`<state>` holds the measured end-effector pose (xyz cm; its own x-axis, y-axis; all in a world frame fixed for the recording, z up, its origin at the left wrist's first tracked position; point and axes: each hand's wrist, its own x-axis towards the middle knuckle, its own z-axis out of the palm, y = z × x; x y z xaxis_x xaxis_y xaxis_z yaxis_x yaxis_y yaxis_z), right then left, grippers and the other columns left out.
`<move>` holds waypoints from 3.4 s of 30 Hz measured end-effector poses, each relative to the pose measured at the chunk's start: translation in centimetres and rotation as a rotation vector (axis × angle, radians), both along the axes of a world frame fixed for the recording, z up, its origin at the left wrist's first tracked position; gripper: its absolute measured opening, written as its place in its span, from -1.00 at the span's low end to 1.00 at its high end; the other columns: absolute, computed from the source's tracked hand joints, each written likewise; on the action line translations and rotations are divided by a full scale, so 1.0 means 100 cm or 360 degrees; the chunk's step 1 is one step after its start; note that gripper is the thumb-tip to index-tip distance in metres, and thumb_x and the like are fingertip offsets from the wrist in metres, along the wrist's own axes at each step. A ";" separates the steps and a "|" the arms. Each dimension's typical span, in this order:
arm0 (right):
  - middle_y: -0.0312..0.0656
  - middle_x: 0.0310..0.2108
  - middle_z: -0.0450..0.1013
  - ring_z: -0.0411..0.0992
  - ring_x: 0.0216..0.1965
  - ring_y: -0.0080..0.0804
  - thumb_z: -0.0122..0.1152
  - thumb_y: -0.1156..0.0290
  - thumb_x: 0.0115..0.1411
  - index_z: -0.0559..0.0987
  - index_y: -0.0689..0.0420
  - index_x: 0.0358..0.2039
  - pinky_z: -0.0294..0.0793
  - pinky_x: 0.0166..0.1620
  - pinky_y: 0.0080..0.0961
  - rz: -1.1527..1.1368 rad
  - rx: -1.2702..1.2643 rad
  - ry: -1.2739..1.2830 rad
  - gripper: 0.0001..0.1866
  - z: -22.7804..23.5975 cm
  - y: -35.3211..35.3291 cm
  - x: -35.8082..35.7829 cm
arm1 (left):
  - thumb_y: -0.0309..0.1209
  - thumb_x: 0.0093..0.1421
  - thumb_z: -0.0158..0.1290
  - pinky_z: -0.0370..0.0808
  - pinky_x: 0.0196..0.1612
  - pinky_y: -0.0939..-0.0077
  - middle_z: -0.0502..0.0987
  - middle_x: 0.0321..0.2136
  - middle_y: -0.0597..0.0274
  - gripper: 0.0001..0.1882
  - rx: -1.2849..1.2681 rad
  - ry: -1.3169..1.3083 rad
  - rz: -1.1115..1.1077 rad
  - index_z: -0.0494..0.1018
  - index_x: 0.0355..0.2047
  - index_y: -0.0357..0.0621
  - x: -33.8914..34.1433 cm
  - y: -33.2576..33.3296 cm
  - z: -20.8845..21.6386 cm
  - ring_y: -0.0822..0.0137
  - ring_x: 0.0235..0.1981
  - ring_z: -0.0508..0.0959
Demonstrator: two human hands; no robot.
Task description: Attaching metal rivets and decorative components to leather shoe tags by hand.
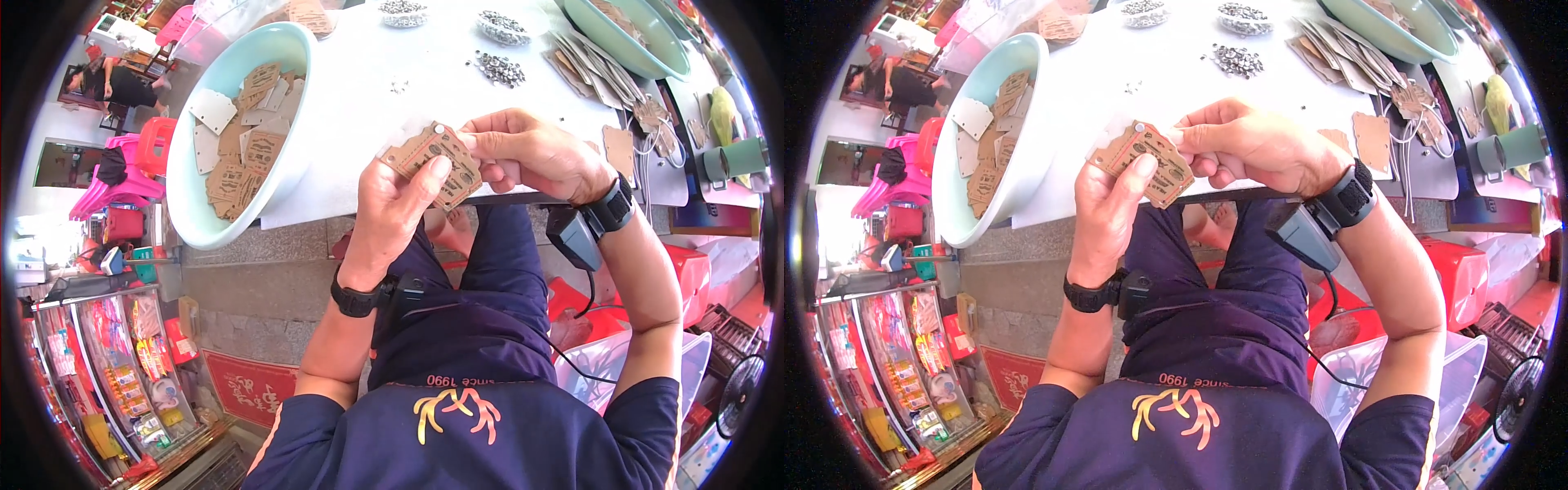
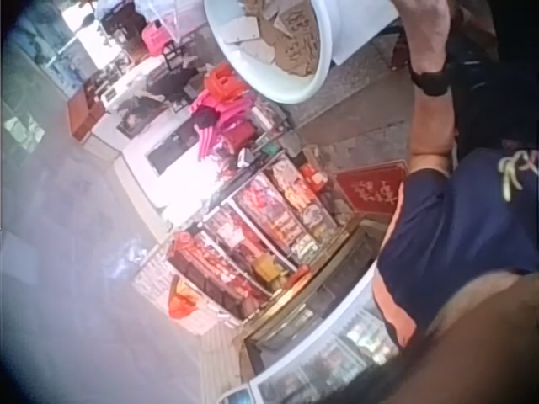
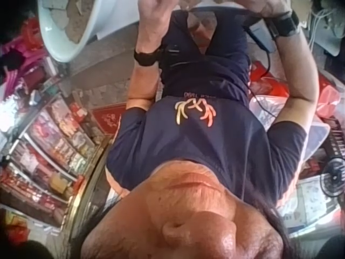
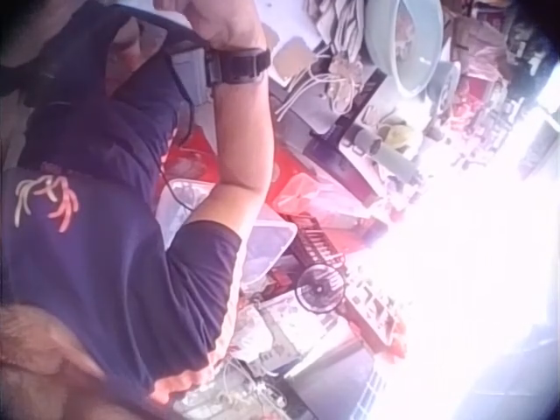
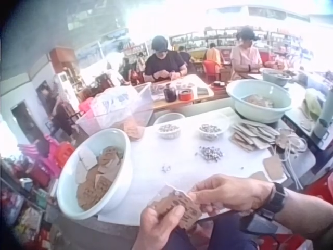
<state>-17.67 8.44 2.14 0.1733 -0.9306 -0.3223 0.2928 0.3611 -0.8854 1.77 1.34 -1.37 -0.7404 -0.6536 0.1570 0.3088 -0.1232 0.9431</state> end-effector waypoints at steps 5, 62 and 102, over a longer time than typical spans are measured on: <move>-0.42 -0.49 0.38 0.25 -0.55 -0.73 0.16 0.30 0.29 0.52 0.30 -0.11 0.27 -0.52 -0.76 0.0026 0.0032 -0.0162 -0.69 -0.002 0.003 -0.001 | -0.49 0.31 -0.01 0.53 -0.11 0.57 0.55 -0.21 0.19 -0.71 0.0039 0.0023 -0.0067 0.39 0.01 -0.36 0.001 0.000 -0.002 0.50 -0.19 0.54; -0.34 -0.41 0.50 0.31 -0.50 -0.74 0.28 0.42 0.18 0.45 0.17 -0.08 0.27 -0.46 -0.76 -0.0874 -0.0529 0.0209 -0.68 -0.023 0.024 0.018 | -0.46 0.26 0.07 0.40 0.00 0.48 0.54 -0.16 0.30 -0.73 0.0404 0.0116 0.0051 0.47 -0.03 -0.22 -0.034 0.012 0.003 0.48 -0.12 0.49; 0.00 -0.46 0.54 0.53 -0.38 -0.12 0.20 0.36 0.08 0.58 0.29 -0.40 0.49 -0.26 -0.36 -0.0399 -0.0345 0.2347 -0.78 0.004 0.048 -0.075 | -0.55 0.29 -0.01 0.45 0.06 0.39 0.50 -0.09 0.21 -0.71 0.0519 0.0251 0.0030 0.40 0.03 -0.30 -0.032 0.002 -0.013 0.40 -0.07 0.51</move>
